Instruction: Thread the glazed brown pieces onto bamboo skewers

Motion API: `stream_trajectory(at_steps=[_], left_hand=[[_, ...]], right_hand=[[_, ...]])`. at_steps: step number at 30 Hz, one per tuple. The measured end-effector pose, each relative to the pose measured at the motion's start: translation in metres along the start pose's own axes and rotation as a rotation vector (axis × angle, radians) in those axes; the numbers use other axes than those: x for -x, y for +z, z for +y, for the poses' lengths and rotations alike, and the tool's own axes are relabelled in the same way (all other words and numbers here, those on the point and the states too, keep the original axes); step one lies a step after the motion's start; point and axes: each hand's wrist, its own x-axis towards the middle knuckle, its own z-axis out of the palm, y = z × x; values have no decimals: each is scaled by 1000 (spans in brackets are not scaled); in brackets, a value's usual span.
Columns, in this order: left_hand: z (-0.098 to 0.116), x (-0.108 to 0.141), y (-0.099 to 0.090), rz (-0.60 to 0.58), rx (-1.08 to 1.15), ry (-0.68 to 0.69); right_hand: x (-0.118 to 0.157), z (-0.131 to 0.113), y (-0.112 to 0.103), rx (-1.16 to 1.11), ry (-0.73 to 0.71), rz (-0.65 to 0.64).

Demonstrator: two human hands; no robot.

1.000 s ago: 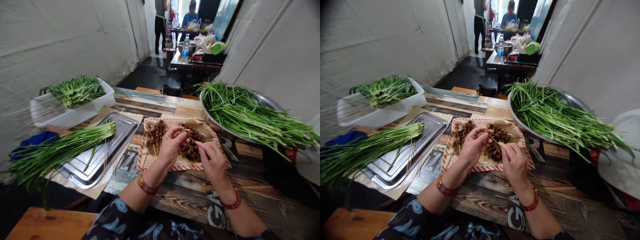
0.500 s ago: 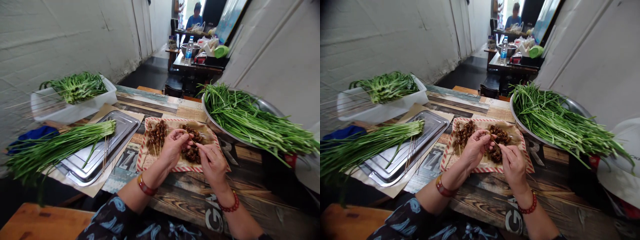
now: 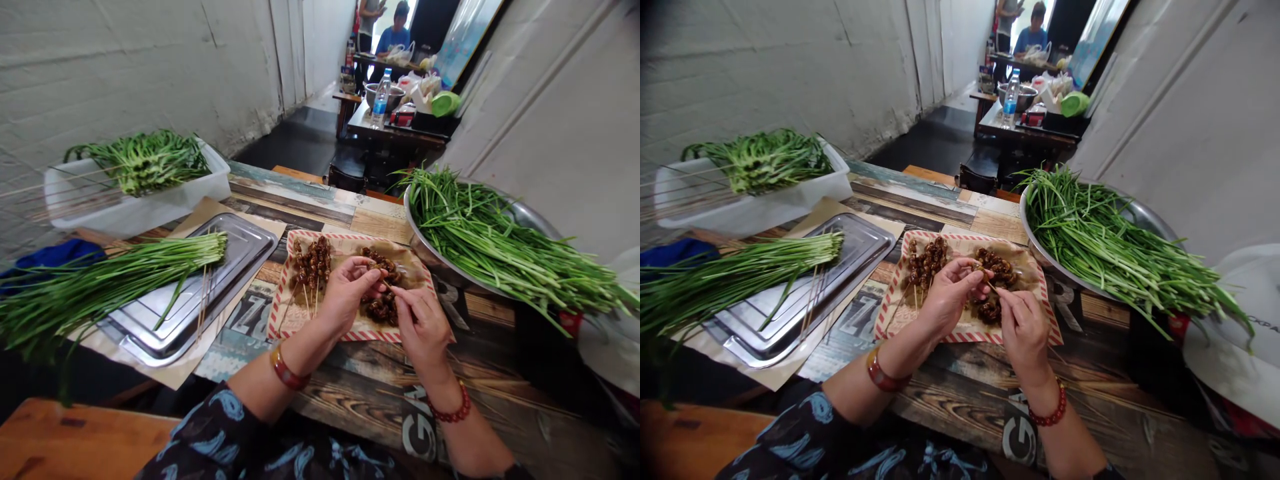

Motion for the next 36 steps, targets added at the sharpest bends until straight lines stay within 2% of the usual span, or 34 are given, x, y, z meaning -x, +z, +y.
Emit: stream_trajectory(at_steps=[16, 23, 30, 36], left_hand=[[-8, 2, 4, 24, -9, -33], [-14, 6, 6, -15, -61, -84], [2, -3, 0, 25, -56, -6], [8, -3, -1, 12, -89, -9]], right_hand=[[1, -2, 2, 61, 51, 33], [1, -1, 3, 67, 69, 52], [-1, 1, 0, 44, 41, 0], [-2, 2, -3, 17, 25, 9]])
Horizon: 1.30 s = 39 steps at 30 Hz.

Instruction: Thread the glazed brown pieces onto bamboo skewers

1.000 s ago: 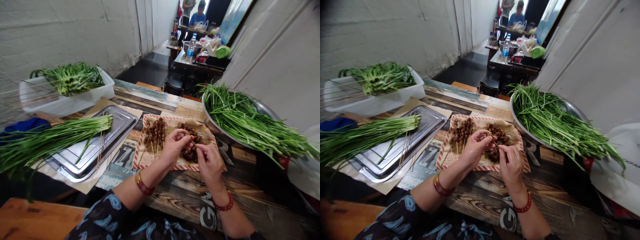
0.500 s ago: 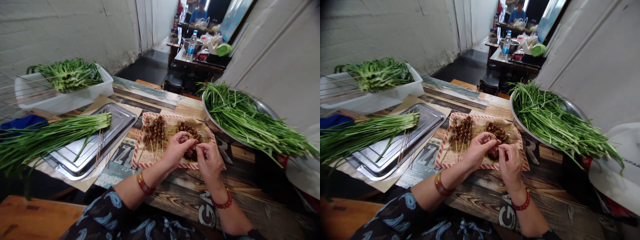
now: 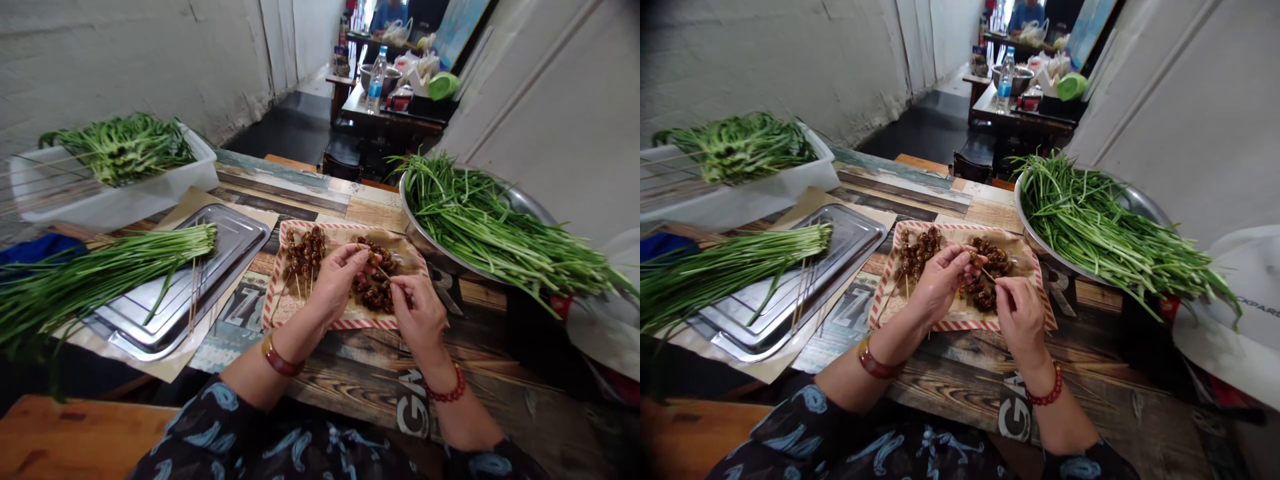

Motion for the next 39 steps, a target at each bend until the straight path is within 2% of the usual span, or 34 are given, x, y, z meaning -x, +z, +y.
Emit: stream_trajectory(at_steps=[6, 14, 17, 19, 22, 24, 26, 29, 31, 34, 39], left_hand=[[-3, 1, 2, 11, -79, 18], [-18, 8, 9, -60, -113, -22], [-12, 6, 7, -73, -148, -19], [-4, 2, 2, -55, -213, 57], [9, -6, -9, -40, -537, 290], [14, -9, -16, -117, -884, 444], [15, -11, -20, -218, -1228, 542], [12, -10, -21, -333, -1617, 559], [10, -9, -20, -415, -1769, 537], [9, -7, -18, -506, -1907, 517], [7, -7, -16, -557, -2020, 508]], right_hand=[[-2, -3, -1, -16, 18, 8], [-3, -4, -2, 16, 14, 20], [-2, -2, -3, 22, 74, 36], [-3, 0, -4, 31, 90, 52], [-5, 3, -7, 38, 57, 49], [-6, 5, -9, 32, 38, 44], [-7, 6, -9, 31, 35, 44], [-7, 6, -8, 37, 31, 56], [-7, 6, -7, 36, 12, 77], [-8, 7, -7, 33, -8, 93], [-7, 7, -5, 30, -7, 90]])
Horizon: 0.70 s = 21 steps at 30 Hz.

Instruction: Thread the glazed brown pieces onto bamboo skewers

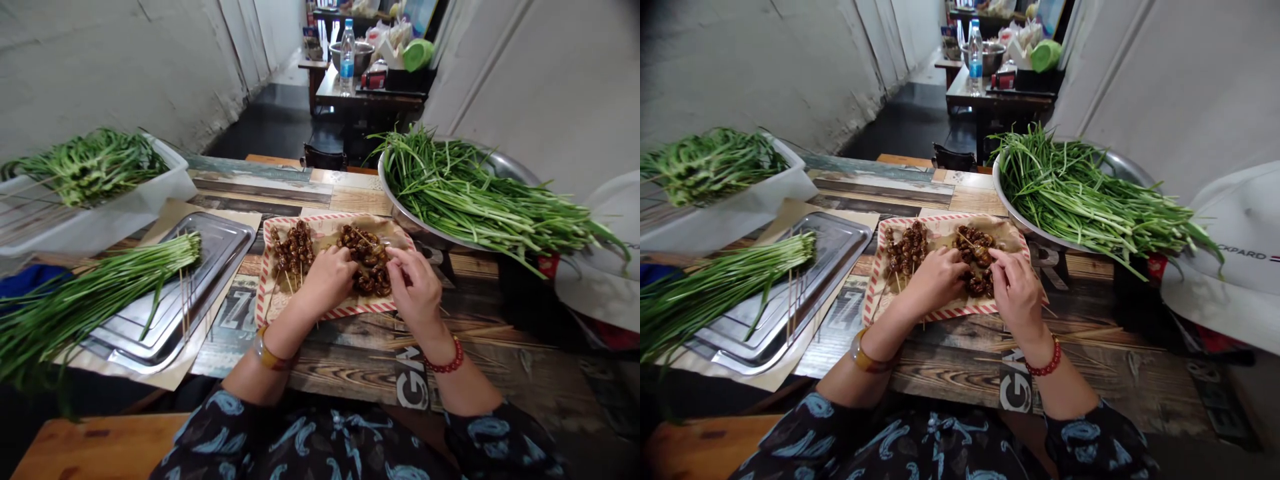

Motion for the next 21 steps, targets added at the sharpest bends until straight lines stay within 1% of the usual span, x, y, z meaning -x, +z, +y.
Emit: stream_trajectory(at_steps=[8, 11, 14, 19, 21], left_hand=[[0, 0, 6, 51, -35, 68], [-1, -1, 7, 63, 15, 76], [-4, -2, 9, 147, 217, -4], [-12, -1, 6, 372, 741, -163], [-13, 0, 2, 422, 942, -232]], right_hand=[[1, 0, 2, 5, -13, -5], [1, -1, 2, 7, -7, -2], [1, -1, 1, 4, -9, -1], [0, -1, 1, 8, -11, 0], [1, -1, 1, 19, -13, 1]])
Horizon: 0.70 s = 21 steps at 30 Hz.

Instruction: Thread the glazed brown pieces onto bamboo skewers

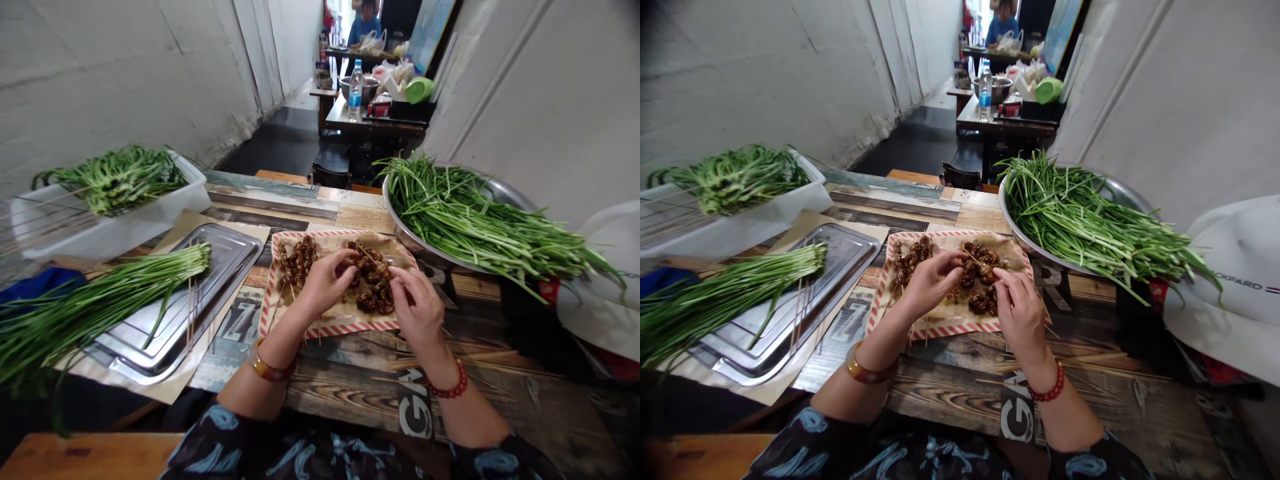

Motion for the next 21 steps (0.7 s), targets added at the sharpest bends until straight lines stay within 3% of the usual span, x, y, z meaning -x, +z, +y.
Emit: stream_trajectory(at_steps=[4, 8, 15, 21], left_hand=[[5, -1, -7, 44, 473, -212], [8, -2, -11, 59, 818, -339], [10, -2, -13, 5, 934, -373], [7, -4, -13, 94, 1037, -387]], right_hand=[[1, -1, 0, -6, -22, -6], [3, -2, 0, -37, -39, -41], [4, 0, 2, -48, -36, -67], [3, -2, -1, -36, -27, -62]])
